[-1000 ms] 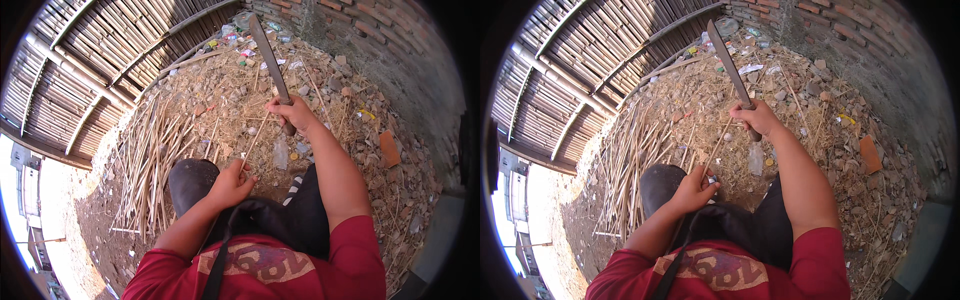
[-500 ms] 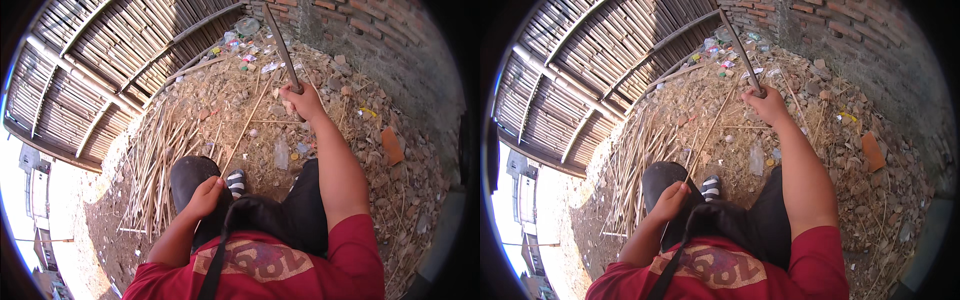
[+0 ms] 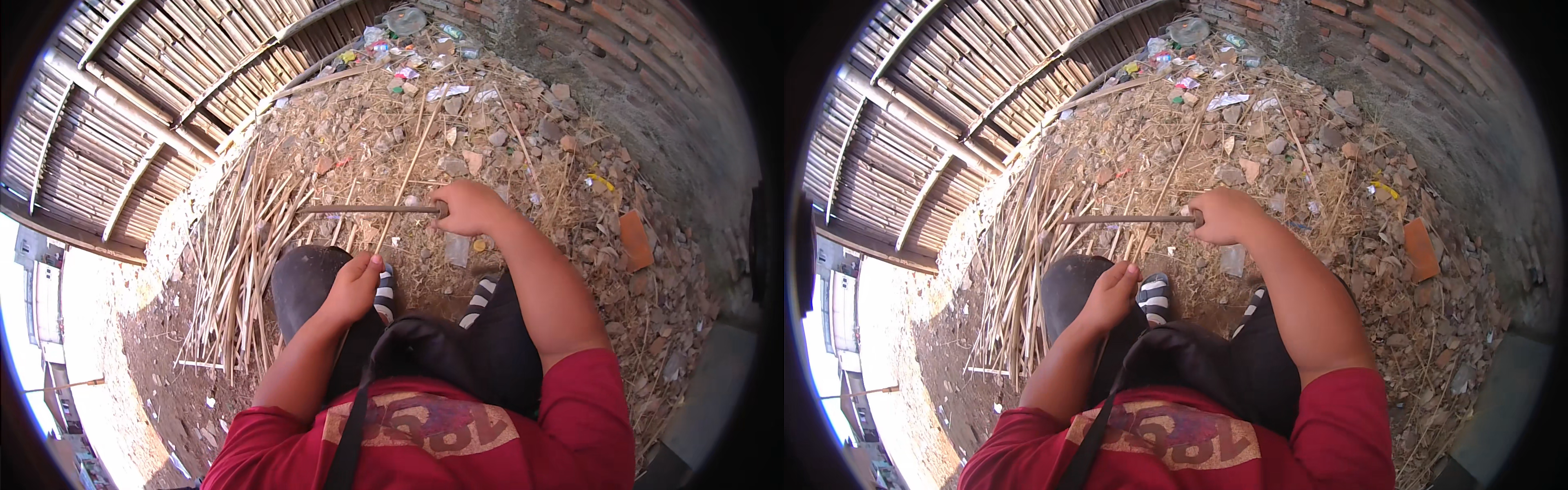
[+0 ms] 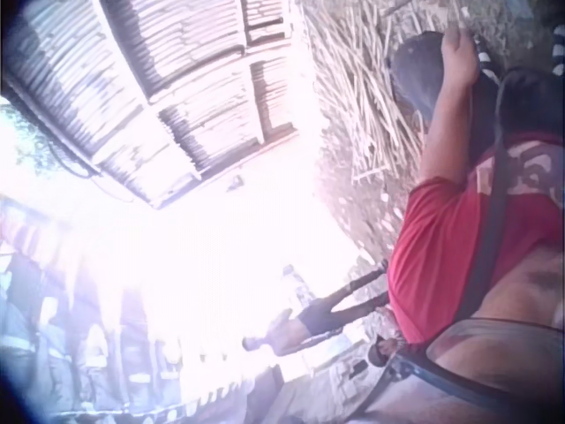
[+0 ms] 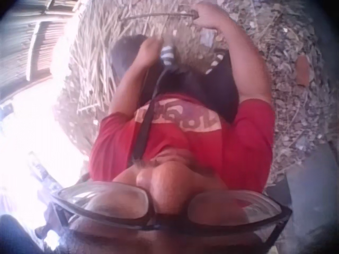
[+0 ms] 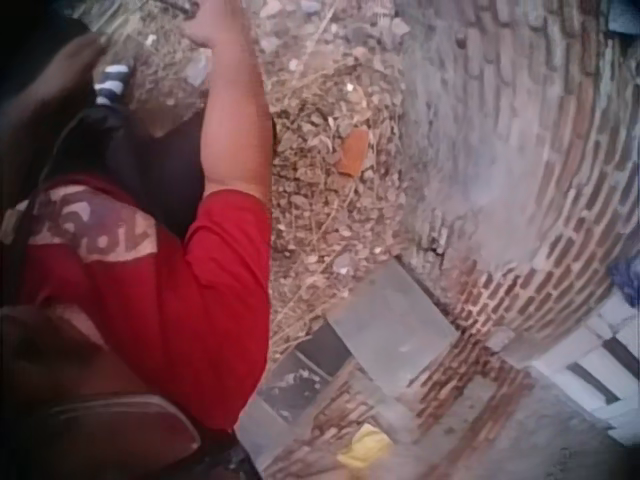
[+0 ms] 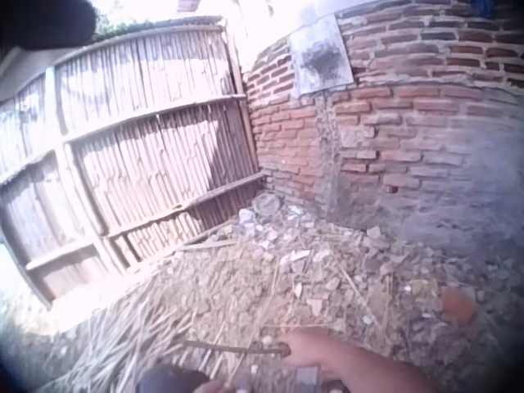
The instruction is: The person scrapes a bamboo strip with a metal tool and then breaks the strip in half.
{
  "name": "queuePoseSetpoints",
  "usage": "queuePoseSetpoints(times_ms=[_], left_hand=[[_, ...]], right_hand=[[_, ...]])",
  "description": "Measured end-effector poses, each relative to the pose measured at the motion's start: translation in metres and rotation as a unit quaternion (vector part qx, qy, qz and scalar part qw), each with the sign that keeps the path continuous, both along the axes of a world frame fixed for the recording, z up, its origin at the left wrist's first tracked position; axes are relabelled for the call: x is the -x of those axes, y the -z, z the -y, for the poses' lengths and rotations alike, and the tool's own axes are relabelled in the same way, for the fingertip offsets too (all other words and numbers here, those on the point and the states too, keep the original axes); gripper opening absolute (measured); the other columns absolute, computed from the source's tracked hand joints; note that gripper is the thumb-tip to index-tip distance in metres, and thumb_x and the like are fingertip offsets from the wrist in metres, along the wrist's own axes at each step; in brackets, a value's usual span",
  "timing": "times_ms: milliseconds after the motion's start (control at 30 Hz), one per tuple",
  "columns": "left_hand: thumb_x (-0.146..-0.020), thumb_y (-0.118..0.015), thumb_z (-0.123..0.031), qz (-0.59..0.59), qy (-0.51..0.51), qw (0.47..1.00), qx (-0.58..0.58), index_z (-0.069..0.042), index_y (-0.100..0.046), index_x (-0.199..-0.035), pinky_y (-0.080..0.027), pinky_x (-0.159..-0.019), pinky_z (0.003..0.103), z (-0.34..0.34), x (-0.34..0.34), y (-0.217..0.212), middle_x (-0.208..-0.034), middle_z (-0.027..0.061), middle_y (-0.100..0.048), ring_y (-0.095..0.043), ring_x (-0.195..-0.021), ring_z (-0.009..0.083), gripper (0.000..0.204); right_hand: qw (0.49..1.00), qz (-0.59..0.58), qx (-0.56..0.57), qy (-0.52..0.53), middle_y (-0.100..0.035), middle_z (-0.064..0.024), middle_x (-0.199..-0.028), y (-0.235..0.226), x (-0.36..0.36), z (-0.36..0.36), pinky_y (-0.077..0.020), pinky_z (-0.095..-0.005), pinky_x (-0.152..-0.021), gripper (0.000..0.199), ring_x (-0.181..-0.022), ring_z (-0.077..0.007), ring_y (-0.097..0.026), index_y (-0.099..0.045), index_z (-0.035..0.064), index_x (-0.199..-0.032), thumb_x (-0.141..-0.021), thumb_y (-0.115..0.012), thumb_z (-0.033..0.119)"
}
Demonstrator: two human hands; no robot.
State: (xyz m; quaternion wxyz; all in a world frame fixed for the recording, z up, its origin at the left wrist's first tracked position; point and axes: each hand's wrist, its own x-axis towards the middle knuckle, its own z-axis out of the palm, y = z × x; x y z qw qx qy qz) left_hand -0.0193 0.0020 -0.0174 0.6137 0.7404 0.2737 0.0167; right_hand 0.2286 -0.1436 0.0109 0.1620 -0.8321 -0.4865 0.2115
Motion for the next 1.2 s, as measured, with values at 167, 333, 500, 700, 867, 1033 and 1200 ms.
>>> queuePoseSetpoints(times_ms=[167,333,500,700,867,1033,1200], left_hand=[[-0.108,-0.049,-0.028,-0.001,0.023,0.999,-0.040,-0.002,-0.059,-0.092,-0.044,-0.067,0.031,-0.014,0.005,0.020,-0.075,0.0019,-0.054,-0.049,-0.073,0.0109,0.032],[-0.107,-0.049,-0.027,0.023,0.027,0.997,-0.068,0.000,-0.059,-0.095,-0.045,-0.068,0.035,-0.014,0.011,0.027,-0.074,0.0079,-0.054,-0.050,-0.072,0.0155,0.031],[-0.109,-0.047,-0.023,0.031,0.027,0.998,-0.055,-0.003,-0.059,-0.091,-0.043,-0.064,0.028,-0.016,0.009,0.026,-0.076,-0.0009,-0.054,-0.048,-0.071,0.0077,0.030],[-0.108,-0.048,-0.026,0.012,0.039,0.989,-0.145,0.000,-0.059,-0.093,-0.045,-0.067,0.032,-0.009,0.007,0.011,-0.075,0.0027,-0.054,-0.050,-0.072,0.0120,0.031],[-0.107,-0.049,-0.027,0.013,0.020,0.997,-0.074,0.000,-0.060,-0.095,-0.045,-0.068,0.033,-0.017,0.009,0.025,-0.075,0.0040,-0.055,-0.050,-0.072,0.0127,0.031],[-0.108,-0.047,-0.024,-0.001,0.046,0.990,-0.133,-0.002,-0.059,-0.093,-0.043,-0.064,0.029,-0.014,0.000,0.017,-0.074,0.0000,-0.053,-0.047,-0.070,0.0082,0.030],[-0.109,-0.046,-0.025,0.029,0.009,0.999,0.028,-0.004,-0.058,-0.091,-0.039,-0.058,0.026,-0.015,0.004,0.021,-0.071,-0.0033,-0.049,-0.042,-0.065,0.0065,0.030]], right_hand=[[0.991,-0.071,0.002,0.114,-0.072,-0.0200,-0.104,0.009,-0.012,-0.011,-0.0547,-0.0441,-0.085,0.051,-0.098,-0.0367,-0.068,-0.071,0.0067,-0.117,-0.072,-0.075,0.031],[0.997,-0.039,0.056,-0.027,-0.072,-0.0193,-0.100,0.004,0.014,-0.028,-0.0541,-0.0426,-0.084,0.053,-0.093,-0.0340,-0.069,-0.070,0.0050,-0.120,-0.075,-0.075,0.032],[0.995,-0.072,-0.039,0.059,-0.070,-0.0170,-0.084,0.030,0.004,-0.022,-0.0533,-0.0419,-0.075,0.039,-0.081,-0.0345,-0.069,-0.072,0.0059,-0.101,-0.075,-0.078,0.034],[0.992,-0.077,0.089,-0.046,-0.071,-0.0180,-0.091,0.010,0.015,-0.036,-0.0542,-0.0453,-0.077,0.040,-0.087,-0.0357,-0.069,-0.072,0.0070,-0.106,-0.071,-0.073,0.027],[0.999,-0.011,0.029,-0.035,-0.070,-0.0166,-0.085,-0.008,0.044,-0.039,-0.0539,-0.0461,-0.076,0.031,-0.084,-0.0369,-0.068,-0.072,0.0081,-0.097,-0.072,-0.071,0.026],[0.997,-0.024,0.058,-0.054,-0.070,-0.0161,-0.086,0.001,0.031,-0.038,-0.0540,-0.0474,-0.076,0.026,-0.085,-0.0364,-0.069,-0.071,0.0090,-0.092,-0.072,-0.069,0.025],[0.999,0.009,-0.017,-0.051,-0.070,-0.0157,-0.086,0.005,0.046,-0.037,-0.0541,-0.0478,-0.076,0.023,-0.085,-0.0360,-0.068,-0.071,0.0103,-0.091,-0.072,-0.068,0.023]])
